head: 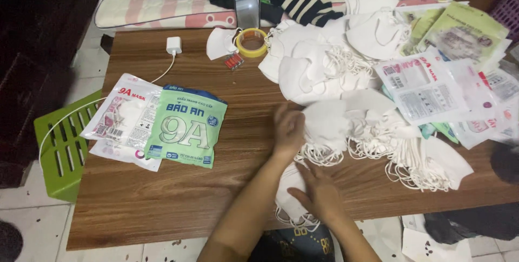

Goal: Stacking individual face masks from a pile into neat stacks on a table

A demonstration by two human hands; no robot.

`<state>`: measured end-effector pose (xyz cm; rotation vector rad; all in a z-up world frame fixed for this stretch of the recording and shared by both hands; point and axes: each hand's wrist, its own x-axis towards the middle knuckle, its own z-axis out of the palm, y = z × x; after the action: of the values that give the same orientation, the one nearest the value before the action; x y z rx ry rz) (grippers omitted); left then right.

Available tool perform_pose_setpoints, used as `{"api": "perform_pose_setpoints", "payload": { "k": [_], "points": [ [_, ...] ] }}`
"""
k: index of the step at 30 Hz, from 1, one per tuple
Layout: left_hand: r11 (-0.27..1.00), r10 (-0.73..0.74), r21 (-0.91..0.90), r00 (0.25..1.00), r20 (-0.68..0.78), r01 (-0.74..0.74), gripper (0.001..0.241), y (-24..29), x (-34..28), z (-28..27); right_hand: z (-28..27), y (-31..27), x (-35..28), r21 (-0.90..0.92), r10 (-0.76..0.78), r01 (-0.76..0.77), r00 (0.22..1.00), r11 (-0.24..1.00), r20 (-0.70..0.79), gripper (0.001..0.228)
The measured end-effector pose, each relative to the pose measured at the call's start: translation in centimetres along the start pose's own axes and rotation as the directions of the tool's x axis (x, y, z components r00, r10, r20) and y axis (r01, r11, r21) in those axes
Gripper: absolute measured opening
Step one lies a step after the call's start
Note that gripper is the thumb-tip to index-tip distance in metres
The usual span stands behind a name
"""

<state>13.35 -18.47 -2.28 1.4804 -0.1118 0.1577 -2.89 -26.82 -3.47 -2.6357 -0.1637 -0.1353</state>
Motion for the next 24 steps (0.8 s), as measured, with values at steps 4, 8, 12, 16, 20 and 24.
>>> {"api": "perform_pose_setpoints", "payload": {
  "k": [4,8,12,16,20,24],
  "points": [
    [0.980,0.186,0.082,0.980,-0.068,-0.180,0.024,3.1,-0.7,-6.8,0.0,-0.6,1.2,0.004,0.103,-0.104,0.990,0.995,0.098,0.075],
    [0.933,-0.325,-0.204,0.937,-0.128,0.296,0.032,11.1,-4.0,-14.5,0.0,-1.8,2.2,-0.039,0.158,-0.154,0.982,0.987,0.104,0.074],
    [0.766,-0.538,-0.454,0.840,-0.066,0.455,0.011,11.1,-8.0,-19.5,-1.9,-4.6,3.2,-0.098,0.275,-0.258,0.925,0.961,0.261,0.075],
    [0.694,-0.532,-0.623,0.840,-0.106,0.361,0.009,6.0,-11.1,-22.2,2.0,-4.9,2.9,-0.004,0.045,-0.045,0.992,0.999,0.115,0.071],
    [0.694,-0.565,-0.628,0.807,-0.171,0.353,0.012,5.8,-11.9,-23.4,1.9,-7.8,3.8,0.036,-0.121,0.117,0.983,0.992,0.137,0.073],
    [0.701,-0.574,-0.607,0.802,-0.168,0.374,0.013,6.7,-11.9,-24.1,-4.4,-11.8,5.4,-0.014,0.203,-0.229,0.831,0.973,0.518,0.092]
  ]
}}
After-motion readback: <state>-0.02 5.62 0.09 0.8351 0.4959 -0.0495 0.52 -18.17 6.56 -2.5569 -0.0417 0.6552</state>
